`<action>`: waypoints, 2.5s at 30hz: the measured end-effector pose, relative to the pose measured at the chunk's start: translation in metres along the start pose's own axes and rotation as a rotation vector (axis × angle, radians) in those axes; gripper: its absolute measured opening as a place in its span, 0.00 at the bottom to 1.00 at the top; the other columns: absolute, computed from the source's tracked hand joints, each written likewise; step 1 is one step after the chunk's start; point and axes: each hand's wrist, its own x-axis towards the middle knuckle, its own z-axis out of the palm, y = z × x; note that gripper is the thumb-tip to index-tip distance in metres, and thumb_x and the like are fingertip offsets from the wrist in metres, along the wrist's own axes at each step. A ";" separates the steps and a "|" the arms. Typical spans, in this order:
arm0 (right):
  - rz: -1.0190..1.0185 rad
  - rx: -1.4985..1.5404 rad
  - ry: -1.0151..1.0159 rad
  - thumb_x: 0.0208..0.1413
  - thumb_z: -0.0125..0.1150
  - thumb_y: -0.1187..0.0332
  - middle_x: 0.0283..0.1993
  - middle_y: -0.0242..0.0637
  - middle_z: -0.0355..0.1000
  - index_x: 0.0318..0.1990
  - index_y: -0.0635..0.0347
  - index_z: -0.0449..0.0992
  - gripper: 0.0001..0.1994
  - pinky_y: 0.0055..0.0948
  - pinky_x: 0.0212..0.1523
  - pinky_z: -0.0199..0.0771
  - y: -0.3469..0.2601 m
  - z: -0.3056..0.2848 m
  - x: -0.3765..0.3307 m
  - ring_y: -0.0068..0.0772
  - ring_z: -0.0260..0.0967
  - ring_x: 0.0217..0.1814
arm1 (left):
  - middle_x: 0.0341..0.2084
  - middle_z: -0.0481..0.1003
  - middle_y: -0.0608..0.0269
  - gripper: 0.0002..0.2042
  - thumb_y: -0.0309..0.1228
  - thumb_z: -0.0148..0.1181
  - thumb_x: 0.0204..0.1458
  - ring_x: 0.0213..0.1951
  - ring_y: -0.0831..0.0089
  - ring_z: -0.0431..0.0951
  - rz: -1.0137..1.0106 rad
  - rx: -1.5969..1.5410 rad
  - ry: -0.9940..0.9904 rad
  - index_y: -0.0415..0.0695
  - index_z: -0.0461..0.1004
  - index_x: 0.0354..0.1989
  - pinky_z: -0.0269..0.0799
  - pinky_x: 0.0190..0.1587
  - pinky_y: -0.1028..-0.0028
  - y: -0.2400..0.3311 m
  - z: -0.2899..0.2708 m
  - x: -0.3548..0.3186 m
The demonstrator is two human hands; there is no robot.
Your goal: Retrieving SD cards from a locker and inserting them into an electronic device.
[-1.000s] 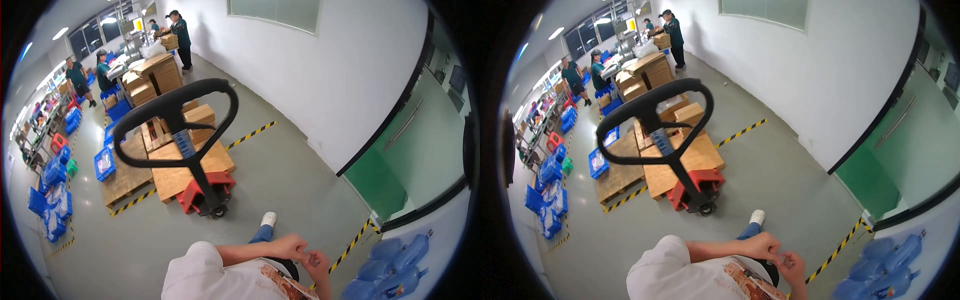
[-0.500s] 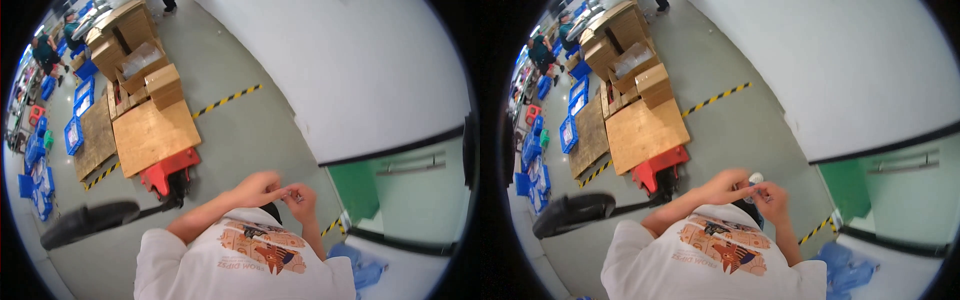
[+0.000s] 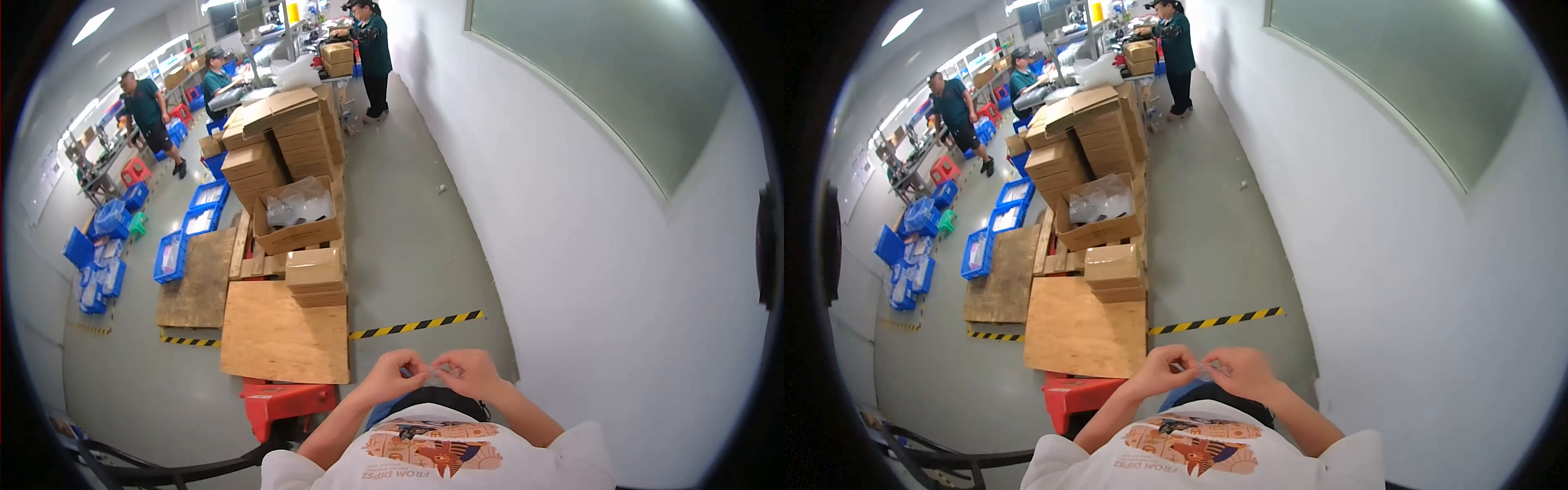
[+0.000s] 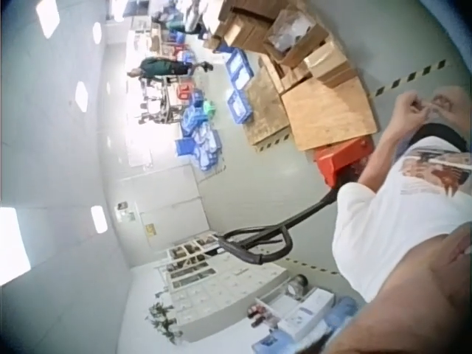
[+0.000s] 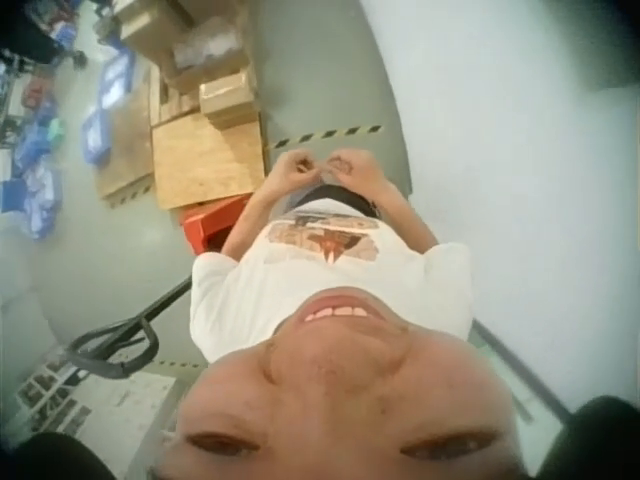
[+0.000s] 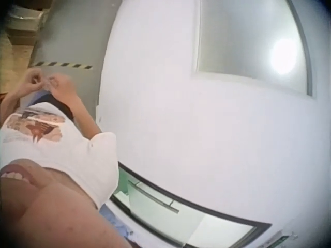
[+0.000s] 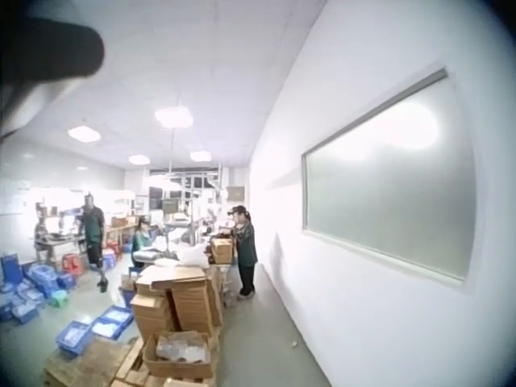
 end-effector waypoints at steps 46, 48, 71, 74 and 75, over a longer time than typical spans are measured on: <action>0.190 0.364 -0.037 0.45 0.60 0.77 0.24 0.28 0.68 0.28 0.63 0.69 0.05 0.16 0.27 0.65 0.381 -0.198 0.966 0.15 0.65 0.27 | 0.31 0.73 0.62 0.08 0.26 0.52 0.53 0.33 0.74 0.75 -0.026 -0.711 0.404 0.39 0.69 0.41 0.75 0.33 0.75 0.049 -0.441 0.893; 0.237 0.448 0.007 0.45 0.60 0.78 0.24 0.28 0.67 0.29 0.62 0.68 0.06 0.16 0.28 0.66 0.381 -0.206 1.009 0.15 0.65 0.27 | 0.31 0.73 0.62 0.09 0.26 0.52 0.53 0.33 0.75 0.75 0.003 -0.714 0.378 0.39 0.69 0.41 0.75 0.33 0.76 0.068 -0.474 0.922; -0.229 0.287 -0.471 0.41 0.59 0.68 0.25 0.40 0.71 0.28 0.57 0.70 0.07 0.31 0.28 0.69 0.453 -0.119 1.412 0.41 0.71 0.27 | 0.46 0.65 0.50 0.39 0.21 0.60 0.33 0.47 0.54 0.67 0.190 0.604 0.947 0.41 0.51 0.60 0.64 0.48 0.65 0.058 -0.720 1.167; -0.308 0.232 -0.539 0.41 0.58 0.69 0.25 0.39 0.71 0.27 0.57 0.70 0.06 0.31 0.27 0.69 0.452 -0.109 1.451 0.41 0.71 0.27 | 0.38 0.70 0.52 0.30 0.21 0.59 0.35 0.41 0.56 0.71 0.146 0.526 0.997 0.39 0.61 0.53 0.65 0.44 0.66 0.065 -0.746 1.188; -0.365 0.240 -0.557 0.41 0.59 0.71 0.24 0.37 0.71 0.27 0.59 0.69 0.06 0.27 0.26 0.69 0.453 -0.106 1.462 0.37 0.70 0.25 | 0.38 0.70 0.52 0.30 0.21 0.59 0.35 0.41 0.56 0.71 0.153 0.523 1.005 0.39 0.61 0.53 0.65 0.44 0.66 0.062 -0.754 1.194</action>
